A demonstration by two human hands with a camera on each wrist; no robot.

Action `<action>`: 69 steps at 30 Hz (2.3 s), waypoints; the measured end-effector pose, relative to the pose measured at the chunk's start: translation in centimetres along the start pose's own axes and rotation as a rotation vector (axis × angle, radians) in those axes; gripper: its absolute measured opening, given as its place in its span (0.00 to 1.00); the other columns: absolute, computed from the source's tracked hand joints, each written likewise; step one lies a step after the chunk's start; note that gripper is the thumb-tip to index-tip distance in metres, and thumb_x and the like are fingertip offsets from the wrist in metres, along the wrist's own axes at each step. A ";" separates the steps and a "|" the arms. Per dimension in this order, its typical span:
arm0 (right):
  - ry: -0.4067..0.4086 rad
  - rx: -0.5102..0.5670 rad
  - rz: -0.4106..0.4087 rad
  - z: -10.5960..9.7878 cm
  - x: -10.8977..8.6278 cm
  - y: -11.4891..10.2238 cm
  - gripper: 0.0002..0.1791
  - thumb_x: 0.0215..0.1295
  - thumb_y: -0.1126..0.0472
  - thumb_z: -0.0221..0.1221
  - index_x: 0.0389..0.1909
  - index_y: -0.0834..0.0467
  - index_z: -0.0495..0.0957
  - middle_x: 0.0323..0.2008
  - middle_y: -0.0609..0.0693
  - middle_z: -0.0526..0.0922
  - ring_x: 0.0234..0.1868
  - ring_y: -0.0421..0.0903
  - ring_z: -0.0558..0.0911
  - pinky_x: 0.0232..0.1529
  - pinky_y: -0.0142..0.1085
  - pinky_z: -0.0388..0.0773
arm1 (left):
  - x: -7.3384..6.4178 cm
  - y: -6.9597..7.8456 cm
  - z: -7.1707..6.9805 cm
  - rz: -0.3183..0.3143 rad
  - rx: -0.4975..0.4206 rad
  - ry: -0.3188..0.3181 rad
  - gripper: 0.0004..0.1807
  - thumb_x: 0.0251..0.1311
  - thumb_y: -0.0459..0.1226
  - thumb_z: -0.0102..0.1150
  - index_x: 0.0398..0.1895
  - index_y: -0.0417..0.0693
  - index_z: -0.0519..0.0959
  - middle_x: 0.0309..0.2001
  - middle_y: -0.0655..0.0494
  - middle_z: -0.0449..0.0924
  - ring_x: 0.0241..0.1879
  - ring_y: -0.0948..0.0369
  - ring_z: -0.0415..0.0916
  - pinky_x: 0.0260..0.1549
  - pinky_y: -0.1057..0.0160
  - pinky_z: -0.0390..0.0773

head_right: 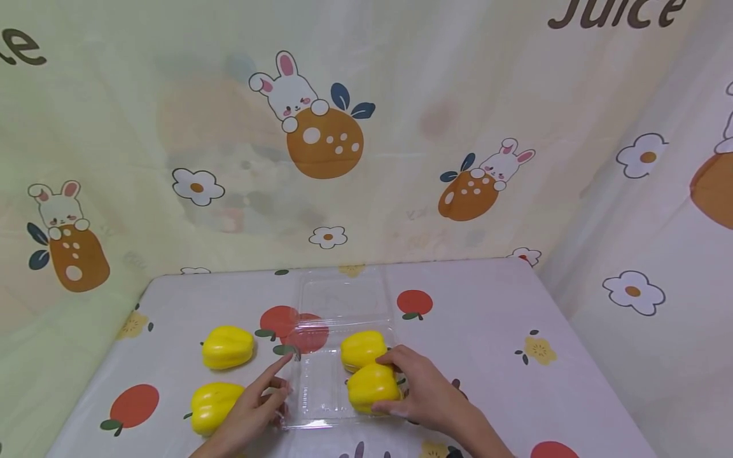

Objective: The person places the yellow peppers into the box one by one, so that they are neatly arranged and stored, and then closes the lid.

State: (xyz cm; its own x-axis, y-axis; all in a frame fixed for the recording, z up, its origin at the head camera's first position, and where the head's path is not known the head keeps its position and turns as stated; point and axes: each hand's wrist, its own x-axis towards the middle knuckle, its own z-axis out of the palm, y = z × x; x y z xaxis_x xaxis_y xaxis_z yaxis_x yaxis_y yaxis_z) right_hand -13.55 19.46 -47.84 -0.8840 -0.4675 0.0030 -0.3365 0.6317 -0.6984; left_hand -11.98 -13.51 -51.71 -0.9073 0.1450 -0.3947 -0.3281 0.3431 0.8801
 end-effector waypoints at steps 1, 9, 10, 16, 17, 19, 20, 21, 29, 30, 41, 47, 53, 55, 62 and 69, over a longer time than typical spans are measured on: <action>0.005 -0.009 -0.010 0.1 0.0 0.2 0.35 0.56 0.36 0.76 0.60 0.48 0.79 0.57 0.41 0.82 0.54 0.41 0.84 0.59 0.43 0.87 | 0.0 0.0 0.0 0.000 0.002 0.000 0.36 0.78 0.40 0.55 0.85 0.61 0.57 0.53 0.46 0.75 0.33 0.58 0.78 0.38 0.60 0.86; 0.122 -0.067 -0.134 1.5 0.0 1.6 0.35 0.52 0.36 0.78 0.56 0.51 0.85 0.52 0.39 0.77 0.52 0.38 0.83 0.57 0.38 0.88 | 0.0 0.1 0.0 0.002 0.004 -0.003 0.36 0.78 0.40 0.55 0.85 0.61 0.57 0.53 0.46 0.76 0.33 0.58 0.78 0.38 0.60 0.86; 0.131 -0.069 -0.137 1.7 0.0 1.7 0.35 0.52 0.36 0.78 0.56 0.51 0.85 0.51 0.39 0.76 0.52 0.37 0.83 0.57 0.37 0.87 | 0.0 0.1 0.0 0.005 0.003 -0.005 0.36 0.78 0.39 0.55 0.85 0.61 0.57 0.53 0.46 0.76 0.33 0.58 0.78 0.38 0.60 0.86; 0.129 -0.102 -0.120 1.9 0.0 1.8 0.37 0.50 0.34 0.78 0.57 0.52 0.86 0.45 0.36 0.74 0.48 0.35 0.79 0.52 0.32 0.86 | 0.1 0.1 0.0 0.017 0.013 -0.003 0.36 0.79 0.40 0.55 0.85 0.61 0.57 0.53 0.45 0.76 0.33 0.58 0.78 0.37 0.60 0.86; 0.126 -0.113 -0.112 1.9 0.0 1.8 0.38 0.50 0.34 0.77 0.57 0.52 0.87 0.45 0.36 0.74 0.47 0.35 0.78 0.50 0.31 0.85 | 0.1 0.1 0.1 0.013 0.015 0.000 0.35 0.79 0.40 0.55 0.85 0.61 0.57 0.53 0.45 0.76 0.33 0.58 0.78 0.37 0.60 0.86; 0.121 -0.137 -0.094 2.0 0.0 1.6 0.39 0.51 0.33 0.77 0.58 0.53 0.87 0.44 0.34 0.73 0.47 0.35 0.76 0.49 0.29 0.84 | 0.2 0.1 0.1 0.002 0.017 0.007 0.35 0.78 0.40 0.55 0.85 0.62 0.58 0.53 0.46 0.76 0.33 0.58 0.78 0.37 0.61 0.86; 0.119 -0.148 -0.087 2.0 0.0 1.6 0.39 0.50 0.32 0.76 0.58 0.53 0.87 0.44 0.34 0.73 0.46 0.35 0.76 0.49 0.29 0.84 | 0.1 0.1 0.1 -0.003 0.017 0.010 0.35 0.78 0.40 0.55 0.85 0.62 0.58 0.53 0.45 0.76 0.33 0.58 0.78 0.37 0.61 0.86; 0.116 -0.161 -0.081 2.0 0.0 1.5 0.40 0.51 0.32 0.76 0.59 0.53 0.87 0.44 0.34 0.73 0.46 0.35 0.76 0.49 0.28 0.84 | 0.1 0.1 0.1 -0.010 0.015 0.013 0.35 0.78 0.39 0.55 0.85 0.63 0.58 0.53 0.46 0.76 0.33 0.58 0.78 0.37 0.61 0.86; 0.108 -0.215 -0.087 1.8 -0.1 0.9 0.40 0.51 0.35 0.78 0.60 0.56 0.87 0.45 0.36 0.74 0.46 0.36 0.77 0.49 0.29 0.85 | 0.2 0.1 0.1 -0.006 0.022 0.015 0.35 0.79 0.39 0.55 0.85 0.64 0.58 0.52 0.46 0.75 0.33 0.58 0.78 0.38 0.60 0.85; 0.108 -0.212 -0.089 1.7 -0.1 0.8 0.40 0.51 0.35 0.78 0.60 0.56 0.87 0.46 0.36 0.74 0.46 0.36 0.77 0.50 0.30 0.86 | 0.2 0.2 0.1 -0.002 0.024 0.014 0.35 0.79 0.39 0.55 0.85 0.64 0.58 0.52 0.46 0.75 0.33 0.58 0.78 0.38 0.60 0.85; 0.068 -0.210 -0.075 1.1 -0.1 0.3 0.42 0.52 0.37 0.78 0.61 0.60 0.84 0.53 0.40 0.77 0.53 0.40 0.81 0.58 0.40 0.87 | 0.1 0.4 0.1 0.020 0.023 -0.005 0.35 0.79 0.39 0.54 0.85 0.61 0.58 0.51 0.47 0.76 0.33 0.59 0.79 0.39 0.60 0.86; 0.086 -0.103 -0.053 0.9 -0.2 0.2 0.33 0.61 0.39 0.74 0.59 0.57 0.86 0.53 0.39 0.81 0.53 0.40 0.83 0.59 0.41 0.87 | 0.0 0.5 0.1 0.006 0.018 0.008 0.35 0.79 0.39 0.55 0.85 0.60 0.57 0.52 0.46 0.76 0.33 0.59 0.79 0.39 0.60 0.86; 0.226 0.031 -0.107 0.5 -0.2 1.1 0.17 0.67 0.49 0.72 0.53 0.50 0.86 0.51 0.42 0.87 0.51 0.47 0.88 0.54 0.45 0.89 | 0.0 0.4 0.0 0.012 0.014 0.010 0.36 0.79 0.39 0.54 0.85 0.60 0.57 0.52 0.46 0.76 0.32 0.59 0.79 0.38 0.60 0.86; 0.279 0.032 -0.103 0.5 -0.1 1.5 0.13 0.68 0.54 0.72 0.51 0.50 0.87 0.50 0.42 0.88 0.50 0.48 0.88 0.53 0.47 0.90 | -0.1 0.5 0.0 0.012 0.010 0.010 0.36 0.79 0.39 0.55 0.85 0.60 0.57 0.52 0.46 0.76 0.32 0.59 0.79 0.38 0.60 0.86; 0.365 0.076 -0.038 0.8 0.3 3.2 0.17 0.65 0.65 0.72 0.54 0.52 0.85 0.53 0.48 0.85 0.54 0.53 0.86 0.49 0.41 0.91 | -0.1 0.5 -0.1 0.021 0.007 0.015 0.36 0.78 0.38 0.55 0.85 0.59 0.57 0.51 0.46 0.76 0.33 0.59 0.79 0.38 0.60 0.86; 0.292 0.247 0.109 1.2 0.4 5.0 0.28 0.69 0.62 0.70 0.69 0.56 0.76 0.63 0.57 0.80 0.58 0.56 0.85 0.48 0.33 0.90 | -0.2 0.5 -0.4 0.044 0.010 -0.003 0.36 0.78 0.37 0.55 0.85 0.58 0.57 0.52 0.46 0.76 0.32 0.59 0.80 0.37 0.61 0.86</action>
State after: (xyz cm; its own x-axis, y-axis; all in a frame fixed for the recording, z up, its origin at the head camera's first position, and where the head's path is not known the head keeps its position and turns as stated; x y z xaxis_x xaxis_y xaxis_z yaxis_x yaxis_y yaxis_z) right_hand -15.20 21.69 -52.20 -0.9773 -0.1878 0.0984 -0.1792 0.4832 -0.8570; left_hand -12.04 -13.72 -51.09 -0.9200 0.1630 -0.3564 -0.2850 0.3458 0.8940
